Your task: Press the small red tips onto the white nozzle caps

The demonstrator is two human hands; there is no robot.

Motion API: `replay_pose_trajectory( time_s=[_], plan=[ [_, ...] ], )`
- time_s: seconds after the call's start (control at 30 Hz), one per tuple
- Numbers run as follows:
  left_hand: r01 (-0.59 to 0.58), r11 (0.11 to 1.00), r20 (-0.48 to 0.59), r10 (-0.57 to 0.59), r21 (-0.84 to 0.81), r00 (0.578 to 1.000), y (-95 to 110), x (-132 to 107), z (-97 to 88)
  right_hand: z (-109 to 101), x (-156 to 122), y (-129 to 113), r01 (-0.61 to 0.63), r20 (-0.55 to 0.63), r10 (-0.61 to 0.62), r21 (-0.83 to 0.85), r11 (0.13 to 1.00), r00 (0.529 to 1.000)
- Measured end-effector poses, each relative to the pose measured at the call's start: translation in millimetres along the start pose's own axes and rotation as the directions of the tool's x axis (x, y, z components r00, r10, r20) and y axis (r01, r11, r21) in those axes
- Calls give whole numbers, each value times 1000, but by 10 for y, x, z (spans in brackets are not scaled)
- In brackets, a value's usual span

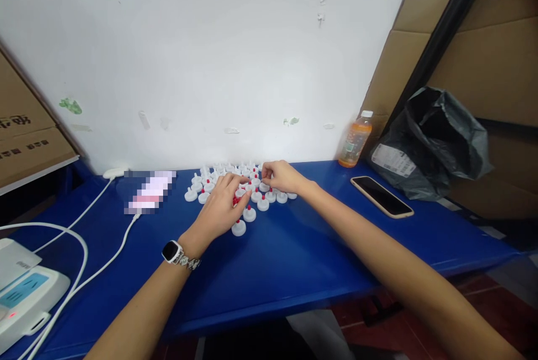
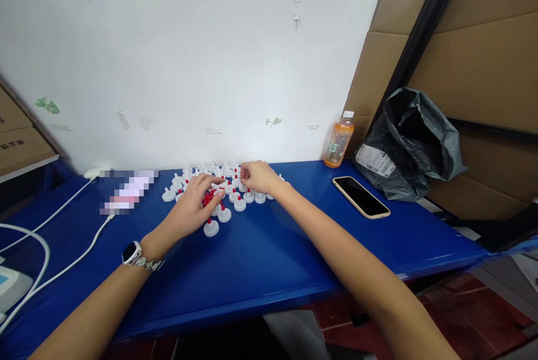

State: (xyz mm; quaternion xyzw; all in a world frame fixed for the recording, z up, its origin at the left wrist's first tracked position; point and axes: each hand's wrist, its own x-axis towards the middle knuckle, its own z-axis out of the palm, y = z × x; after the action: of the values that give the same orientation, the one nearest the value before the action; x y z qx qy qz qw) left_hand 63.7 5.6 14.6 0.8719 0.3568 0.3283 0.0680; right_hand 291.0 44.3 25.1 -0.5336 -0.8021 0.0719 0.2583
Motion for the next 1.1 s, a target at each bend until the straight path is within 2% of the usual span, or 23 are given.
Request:
replay_pose_trajectory(
  time_s=[0.13, 0.23, 0.3, 0.37, 0.47, 0.6, 0.7, 0.77, 0.8, 0.87, 0.93, 1.0, 1.1],
  plan=[
    [-26, 999, 25, 25, 35, 999, 12, 114, -2, -64, 16, 26, -45, 21, 44, 32, 998, 999],
    [-61, 995, 59, 56, 85, 997, 8, 276, 37, -113, 132, 121, -92, -72, 94, 32, 995, 993],
    [-82, 985, 58, 74, 149, 996, 15, 377, 77, -120, 271, 205, -155, -101, 150, -46, 987, 984],
    [-82, 970, 35, 76, 230, 997, 24, 434, 117, -87, 437, 278, -232, -61, 225, -163, 959, 972],
    [-41, 963, -14, 47, 265, 999, 11, 412, 147, 18, 668, 338, -285, -11, 293, -265, 921, 956],
    [-1, 973, -53, 14, 233, 999, -92, 282, 80, 93, 790, 317, -279, 3, 290, -258, 925, 957],
    [20, 984, -82, -6, 177, 997, -177, 206, -15, 18, 661, 178, -279, -78, 269, -207, 937, 960],
    [20, 990, -102, -6, 137, 995, -204, 172, -61, -56, 477, -7, -214, -205, 203, -36, 976, 958],
    [14, 992, -108, -1, 122, 994, -207, 154, -76, -85, 367, -123, -152, -207, 168, 90, 984, 964],
    [1, 996, -97, 8, 93, 995, -202, 109, -90, -110, 149, -374, -49, -123, 97, 346, 937, 988],
    [2, 999, -33, 0, 52, 999, -194, 43, -100, -88, -22, -595, 24, -103, 28, 472, 881, 994],
    [37, 999, 29, -37, 9, 999, -202, -36, -122, -31, -113, -729, 40, -109, 15, 484, 874, 994],
    [124, 992, 54, -123, -13, 991, -250, -136, -181, 74, -125, -734, 15, -111, 30, 383, 924, 993]
  ],
)
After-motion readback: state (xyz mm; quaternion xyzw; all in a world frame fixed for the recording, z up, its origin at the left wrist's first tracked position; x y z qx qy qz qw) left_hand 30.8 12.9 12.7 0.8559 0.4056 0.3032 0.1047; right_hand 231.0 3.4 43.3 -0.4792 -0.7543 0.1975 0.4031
